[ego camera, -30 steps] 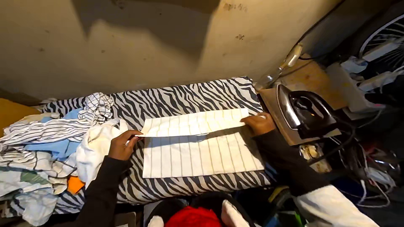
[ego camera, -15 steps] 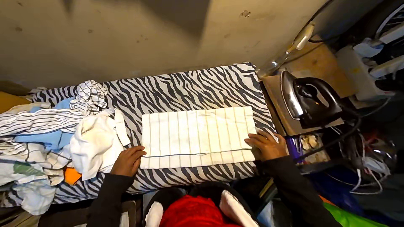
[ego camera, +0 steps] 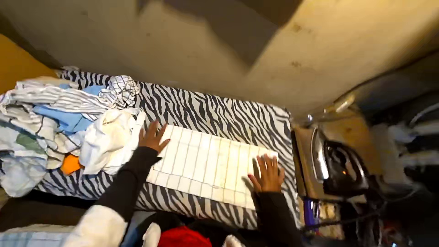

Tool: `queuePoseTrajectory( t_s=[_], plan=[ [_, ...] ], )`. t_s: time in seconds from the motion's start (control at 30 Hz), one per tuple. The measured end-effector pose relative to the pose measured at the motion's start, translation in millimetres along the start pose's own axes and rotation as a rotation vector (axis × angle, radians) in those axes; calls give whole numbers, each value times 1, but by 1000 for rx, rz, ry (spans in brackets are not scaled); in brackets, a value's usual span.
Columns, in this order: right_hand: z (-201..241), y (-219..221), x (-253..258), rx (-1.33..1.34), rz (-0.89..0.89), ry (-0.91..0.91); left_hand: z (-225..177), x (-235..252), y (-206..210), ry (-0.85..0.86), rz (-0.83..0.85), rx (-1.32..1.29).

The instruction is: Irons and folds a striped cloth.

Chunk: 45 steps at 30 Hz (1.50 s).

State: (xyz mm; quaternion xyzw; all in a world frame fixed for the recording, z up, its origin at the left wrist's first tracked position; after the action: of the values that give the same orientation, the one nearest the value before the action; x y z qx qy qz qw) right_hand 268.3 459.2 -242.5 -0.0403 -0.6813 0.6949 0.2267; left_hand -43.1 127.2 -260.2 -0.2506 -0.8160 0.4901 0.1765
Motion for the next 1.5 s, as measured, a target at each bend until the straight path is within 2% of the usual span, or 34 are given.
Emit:
queuePoseTrajectory(
  t_s=[0.07, 0.1, 0.17, 0.2, 0.27, 0.37, 0.43, 0.5, 0.6, 0.63, 0.7, 0.77, 0.8, 0.83, 0.87, 0.9, 0.93, 1.0, 1.03, 1.1, 1.13, 1.2, 1.23, 1.3, 1.4, 1.43, 1.5],
  plan=[
    [-8, -12, -23, -2, -36, -170, 3, -27, -20, 130, -22, -19],
    [-6, -12, -35, 20, -9, -242, -5, -45, -25, 227, 38, -9],
    [-6, -3, -56, 58, -20, -295, -17, -76, -22, 496, 114, 26],
    [-10, 0, -60, 55, -81, -297, -16, -86, -15, 593, 87, 31],
    [-17, 1, -57, 25, -205, -293, -6, -93, -4, 655, -27, 24],
    [-26, -9, -53, 15, -295, -282, -2, -88, -13, 690, -169, 19],
    [-30, -19, -53, 25, -310, -289, -5, -90, -22, 696, -226, 30],
    [-31, -21, -57, 27, -243, -255, -1, -93, -21, 685, -203, 32],
    [-12, -36, -58, 131, 118, -111, -5, -96, -23, 596, -37, 34],
    [-5, -46, -50, 172, 186, -80, -14, -93, -27, 575, -22, 22],
    [8, -58, -34, 194, 89, -81, -43, -80, -30, 614, -42, -45],
    [19, -42, -14, 174, -49, -9, -78, -58, -19, 663, 1, -121],
    [20, -25, -4, 137, -18, 52, -90, -43, -8, 641, 52, -115],
    [16, -7, 4, 101, 86, 124, -91, -28, 4, 569, 112, -60],
    [6, 6, 9, 80, 213, 204, -81, -16, 17, 455, 169, 22],
    [-7, 8, 13, 49, 256, 270, -63, -5, 23, 338, 179, 87],
    [-26, -3, 20, 8, 195, 321, -45, 7, 21, 234, 143, 119],
    [-77, -49, 37, -95, -37, 435, -20, 13, 1, 115, 74, 101],
    [-100, -77, 37, -143, -72, 504, -12, -1, -9, 112, 53, 80],
    [-140, -112, 38, -185, -17, 700, -15, -35, -17, 246, 23, 74],
    [-156, -120, 42, -200, 52, 793, -20, -53, -16, 317, 53, 67],
    [-173, -130, 48, -192, 183, 888, -12, -91, -7, 349, 111, 25],
    [-174, -135, 49, -178, 245, 903, 2, -110, -4, 336, 58, -32],
    [-146, -149, 56, -111, 334, 877, 25, -141, -15, 258, -135, -157],
    [-48, -146, 66, -61, 396, 666, 25, -181, -49, 38, -321, -200],
    [-12, -137, 72, -51, 459, 574, 21, -186, -56, 15, -374, -192],
    [68, -108, 90, 0, 644, 359, 11, -181, -65, 93, -462, -194]
  ],
)
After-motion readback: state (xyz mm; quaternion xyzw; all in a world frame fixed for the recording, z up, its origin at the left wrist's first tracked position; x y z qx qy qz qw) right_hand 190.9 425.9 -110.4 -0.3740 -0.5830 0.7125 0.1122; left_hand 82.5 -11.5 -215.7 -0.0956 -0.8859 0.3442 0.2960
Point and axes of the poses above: each hand's wrist, its own x-axis towards the middle knuckle, its own y-axis out of the palm, z = x × y, the point moved 3 cm from there along x, towards the middle knuckle, and after that the axes turned 8 degrees about -x, right-handed, at the moved point
